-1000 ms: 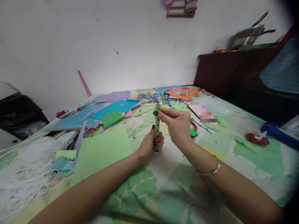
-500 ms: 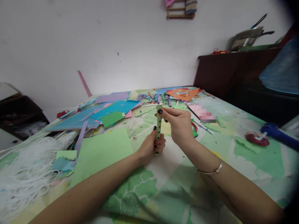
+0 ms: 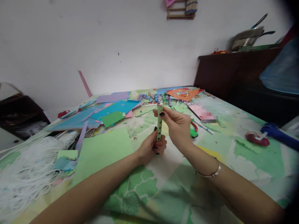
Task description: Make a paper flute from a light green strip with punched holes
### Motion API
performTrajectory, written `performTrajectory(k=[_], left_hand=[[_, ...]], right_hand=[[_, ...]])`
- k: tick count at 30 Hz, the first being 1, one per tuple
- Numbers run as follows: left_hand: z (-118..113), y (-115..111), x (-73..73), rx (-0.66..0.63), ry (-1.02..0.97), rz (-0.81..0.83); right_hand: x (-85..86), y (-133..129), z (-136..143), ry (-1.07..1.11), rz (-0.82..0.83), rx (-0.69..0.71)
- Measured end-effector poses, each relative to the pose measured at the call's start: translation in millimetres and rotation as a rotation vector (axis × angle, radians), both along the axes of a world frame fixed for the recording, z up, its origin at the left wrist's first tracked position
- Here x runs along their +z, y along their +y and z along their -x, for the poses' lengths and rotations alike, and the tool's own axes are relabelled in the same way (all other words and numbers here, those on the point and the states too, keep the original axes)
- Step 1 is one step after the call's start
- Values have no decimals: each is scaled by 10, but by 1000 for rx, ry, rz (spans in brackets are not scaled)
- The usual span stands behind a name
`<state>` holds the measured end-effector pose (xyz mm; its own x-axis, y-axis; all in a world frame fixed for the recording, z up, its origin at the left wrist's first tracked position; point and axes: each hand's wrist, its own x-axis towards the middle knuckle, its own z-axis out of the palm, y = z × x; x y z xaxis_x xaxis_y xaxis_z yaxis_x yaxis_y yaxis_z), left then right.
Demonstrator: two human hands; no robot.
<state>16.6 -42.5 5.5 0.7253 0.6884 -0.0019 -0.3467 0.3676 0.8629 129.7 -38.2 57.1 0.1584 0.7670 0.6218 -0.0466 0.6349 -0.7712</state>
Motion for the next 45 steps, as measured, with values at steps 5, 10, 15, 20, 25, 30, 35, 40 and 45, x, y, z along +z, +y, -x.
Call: performTrajectory(k=[5, 10, 15, 20, 25, 30, 35, 40, 45], left_hand=[[10, -11, 16, -6, -10, -24], [1, -25, 22, 8, 2, -40], [-2, -33, 22, 23, 1, -52], [5, -28, 20, 5, -4, -20], [19, -34, 27, -2, -30, -7], [36, -41, 43, 26, -62, 4], [64, -42, 85, 89, -82, -6], [94, -31, 102, 128, -85, -17], [105, -19, 91, 119, -71, 3]], right_hand=[[16, 6, -24, 63, 0, 151], [59, 3, -61, 67, 16, 155], [73, -9, -65, 53, 50, 141], [90, -2, -65, 102, 99, 173], [95, 32, -99, 112, 93, 222], [73, 92, -156, 17, 132, 344], [41, 109, -147, -88, 216, 447], [13, 114, -128, -224, 237, 406], [-2, 113, -105, -200, 200, 381]])
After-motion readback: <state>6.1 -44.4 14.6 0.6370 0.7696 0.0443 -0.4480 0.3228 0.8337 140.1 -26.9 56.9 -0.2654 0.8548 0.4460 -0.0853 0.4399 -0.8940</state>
